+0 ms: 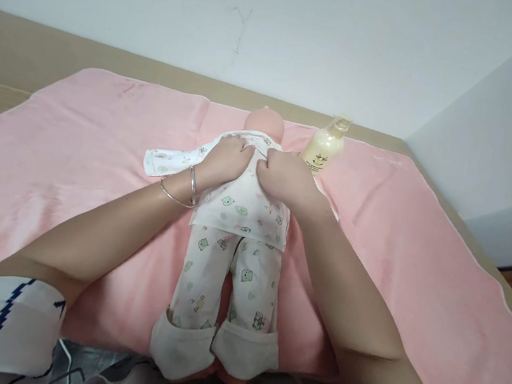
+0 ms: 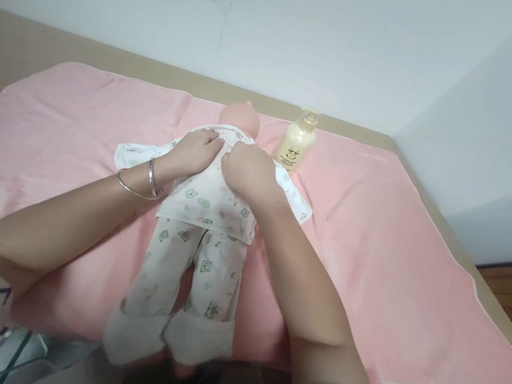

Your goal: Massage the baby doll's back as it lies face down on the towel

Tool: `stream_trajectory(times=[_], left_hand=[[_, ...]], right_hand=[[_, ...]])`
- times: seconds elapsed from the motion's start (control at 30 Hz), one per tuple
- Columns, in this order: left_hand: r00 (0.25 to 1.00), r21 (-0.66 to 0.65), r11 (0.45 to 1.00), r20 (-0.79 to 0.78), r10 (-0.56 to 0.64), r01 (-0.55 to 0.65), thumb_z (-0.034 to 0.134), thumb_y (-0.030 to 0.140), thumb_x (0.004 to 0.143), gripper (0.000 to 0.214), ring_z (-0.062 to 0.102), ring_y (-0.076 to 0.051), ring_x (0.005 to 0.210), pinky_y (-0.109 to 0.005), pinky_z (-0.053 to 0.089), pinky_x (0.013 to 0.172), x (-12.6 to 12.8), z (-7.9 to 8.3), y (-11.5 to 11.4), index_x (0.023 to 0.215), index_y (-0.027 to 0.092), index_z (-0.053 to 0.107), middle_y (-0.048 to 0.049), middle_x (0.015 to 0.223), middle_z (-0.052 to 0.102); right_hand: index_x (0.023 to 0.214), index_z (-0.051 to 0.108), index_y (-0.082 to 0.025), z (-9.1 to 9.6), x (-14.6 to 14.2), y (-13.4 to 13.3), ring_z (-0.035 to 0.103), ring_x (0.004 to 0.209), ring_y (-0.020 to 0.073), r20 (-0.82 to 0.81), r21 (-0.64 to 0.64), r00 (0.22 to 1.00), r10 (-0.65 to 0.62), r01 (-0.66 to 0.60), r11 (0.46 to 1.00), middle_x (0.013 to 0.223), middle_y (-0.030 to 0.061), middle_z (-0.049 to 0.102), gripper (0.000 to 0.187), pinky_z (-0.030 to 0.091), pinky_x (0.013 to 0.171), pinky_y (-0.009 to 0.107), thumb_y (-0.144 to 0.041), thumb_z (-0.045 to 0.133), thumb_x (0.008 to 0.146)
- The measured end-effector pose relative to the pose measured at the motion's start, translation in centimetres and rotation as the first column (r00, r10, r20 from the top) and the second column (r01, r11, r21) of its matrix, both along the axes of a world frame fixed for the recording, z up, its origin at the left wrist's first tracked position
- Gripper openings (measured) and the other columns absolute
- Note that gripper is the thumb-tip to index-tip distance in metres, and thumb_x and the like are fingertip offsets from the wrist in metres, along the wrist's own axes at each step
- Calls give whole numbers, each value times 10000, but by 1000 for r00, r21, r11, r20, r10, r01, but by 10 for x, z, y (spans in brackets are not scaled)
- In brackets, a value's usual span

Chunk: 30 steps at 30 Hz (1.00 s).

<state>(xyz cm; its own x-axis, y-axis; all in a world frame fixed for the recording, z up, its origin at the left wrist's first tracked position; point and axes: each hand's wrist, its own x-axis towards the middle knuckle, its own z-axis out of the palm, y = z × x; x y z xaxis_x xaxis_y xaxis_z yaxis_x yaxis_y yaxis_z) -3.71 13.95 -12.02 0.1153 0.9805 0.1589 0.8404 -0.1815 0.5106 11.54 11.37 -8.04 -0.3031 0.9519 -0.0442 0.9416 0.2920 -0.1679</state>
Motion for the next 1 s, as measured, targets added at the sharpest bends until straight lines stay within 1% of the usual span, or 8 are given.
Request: stream_trajectory(times=[0.1,0.23,0.33,0.5,0.63,0.77,0.9,1.0], left_hand=[[998,43,999,-61,-29,32,249,278,1022,423,628,-288,1152,-467,482,1118,-1,-1,1,965,134,643,-190,1170,713],[991,15,1000,-132,25,-24,296,306,1018,422,652,-310,1103,-465,518,1051,5,8,-14,1009,110,670,-206,1139,718],[989,-24,999,-142,45,-49,370,273,991,365,667,-318,1087,-450,536,1020,13,17,-29,1058,89,678,-212,1138,715],[988,47,997,-144,-58,66,351,270,1019,379,646,-309,1140,-463,518,1093,20,17,-36,1045,109,692,-198,1155,694],[988,57,993,-124,-92,99,262,284,1050,469,612,-323,1229,-499,470,1165,14,9,-26,1101,86,684,-211,1229,673],[991,72,994,-109,-76,84,210,293,1058,501,608,-341,1230,-524,460,1150,7,1,-14,1154,77,651,-224,1258,667],[997,116,992,-76,-35,43,251,333,1046,449,620,-322,1186,-508,468,1135,5,-6,-7,1066,125,648,-196,1217,695],[999,122,993,-41,7,-2,305,326,1020,389,643,-301,1131,-476,494,1099,6,-8,-8,1026,149,652,-170,1165,722]], right_hand=[[956,654,-123,4,-5,-9,625,813,243,60,35,998,12,-14,999,893,155,676,337,476,744,346,-252,348,1014],[962,658,-142,-5,0,9,638,887,244,-48,11,999,-16,16,1000,1022,141,711,358,481,765,335,-274,329,1012],[969,670,-137,-15,7,28,651,955,252,-103,3,994,-31,32,999,1112,157,716,435,511,840,359,-320,280,1035],[1071,683,-120,-27,10,37,648,1133,303,-109,87,993,47,-37,996,1289,192,674,467,512,1035,454,-301,254,1037],[1093,678,-112,-23,8,30,670,1025,309,-112,83,994,-6,15,996,1121,193,713,481,543,959,455,-345,259,1050],[1023,684,-110,-13,1,17,670,950,304,-92,87,995,-33,41,995,1018,199,707,434,554,849,423,-340,317,1046],[987,681,-108,-7,-7,5,671,902,296,-9,124,999,-32,33,992,936,188,681,310,547,815,412,-232,399,1020],[969,686,-113,-8,-9,4,669,873,282,5,104,1000,-15,15,994,912,178,679,307,546,806,406,-206,397,1014]])
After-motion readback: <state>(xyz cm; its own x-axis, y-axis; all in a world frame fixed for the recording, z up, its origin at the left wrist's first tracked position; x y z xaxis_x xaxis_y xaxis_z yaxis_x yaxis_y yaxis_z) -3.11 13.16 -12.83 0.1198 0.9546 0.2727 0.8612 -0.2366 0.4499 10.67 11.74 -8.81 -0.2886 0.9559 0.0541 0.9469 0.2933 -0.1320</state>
